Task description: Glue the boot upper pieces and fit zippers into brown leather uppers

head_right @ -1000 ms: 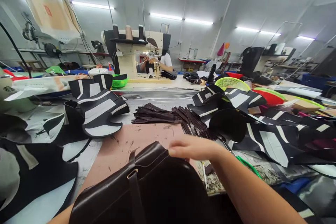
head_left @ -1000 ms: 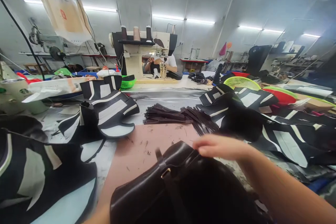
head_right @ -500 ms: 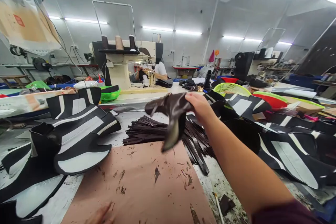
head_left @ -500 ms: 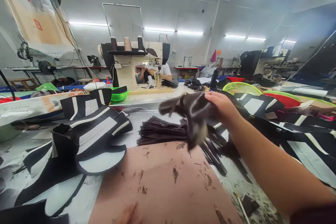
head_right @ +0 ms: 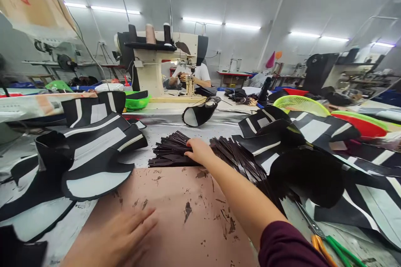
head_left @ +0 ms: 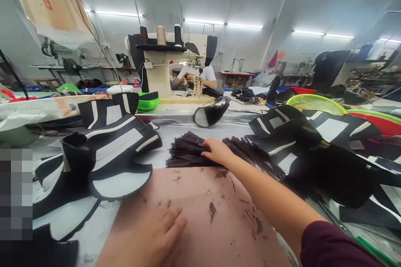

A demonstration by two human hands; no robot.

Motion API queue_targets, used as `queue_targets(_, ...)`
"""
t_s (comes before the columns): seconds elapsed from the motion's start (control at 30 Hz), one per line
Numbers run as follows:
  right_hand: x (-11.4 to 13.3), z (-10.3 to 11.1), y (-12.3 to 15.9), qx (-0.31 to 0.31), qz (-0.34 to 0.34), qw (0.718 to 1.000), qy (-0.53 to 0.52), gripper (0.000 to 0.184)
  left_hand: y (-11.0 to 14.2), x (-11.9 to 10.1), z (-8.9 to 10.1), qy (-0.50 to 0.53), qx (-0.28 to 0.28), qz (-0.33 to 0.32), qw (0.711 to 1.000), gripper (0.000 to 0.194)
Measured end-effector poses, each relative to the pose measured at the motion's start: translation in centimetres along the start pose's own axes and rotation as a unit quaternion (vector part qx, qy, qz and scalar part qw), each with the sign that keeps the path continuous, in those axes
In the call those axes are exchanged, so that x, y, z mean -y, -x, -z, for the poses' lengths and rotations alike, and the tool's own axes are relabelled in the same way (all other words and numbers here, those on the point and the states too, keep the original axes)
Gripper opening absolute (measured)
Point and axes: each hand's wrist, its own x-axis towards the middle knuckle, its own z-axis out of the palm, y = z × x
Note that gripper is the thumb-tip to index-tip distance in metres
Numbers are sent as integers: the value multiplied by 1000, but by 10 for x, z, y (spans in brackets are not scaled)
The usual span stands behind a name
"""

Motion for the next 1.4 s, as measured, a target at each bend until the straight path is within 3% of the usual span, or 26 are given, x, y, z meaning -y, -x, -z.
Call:
queue_targets(0.13,12,-16,-9,9,15,999,50,7,-77,1,4,-25,101,83,991,31)
queue_targets(0.27,14,-19,-15,29,24,999,40,15,-118,20,-15,-52,119,125,984,22)
queue_targets(0.4,7,-15,-15,55,-2,998,-12,15,-134,34,-31,-54,111,117,986,22)
queue_targets(0.53,1,-5,-15,87,-12,992,-89,15,-143,34,-36,-50,107,106,987,21)
queue_targets(0.73,4,11,-3,19,-24,983,-183,8,-149,31,-42,-38,114,94,988,29)
queue_targets(0.83,10,33,17,27,-42,976,-212,15,-155,32,-50,-30,117,111,986,47)
queue_targets(0.93,25,66,52,39,-72,969,-234,13,-162,30,-58,-18,130,148,980,48)
queue_targets(1.0,41,82,84,60,-39,965,-254,18,-163,26,-59,-13,121,172,977,47)
queue_targets(1.07,57,83,117,121,25,953,-276,22,-158,20,-55,-8,101,194,976,49)
queue_targets(1.13,68,67,149,214,55,919,-326,28,-145,16,-45,-2,77,211,974,54)
queue_targets(1.23,71,25,187,333,-21,864,-377,30,-115,17,-23,17,49,246,968,50)
queue_targets(1.3,67,1,204,341,-66,879,-325,20,-91,15,-6,34,46,269,961,39)
queue_targets(1.4,61,-14,218,290,-8,938,-190,18,-55,-5,16,97,74,266,956,23)
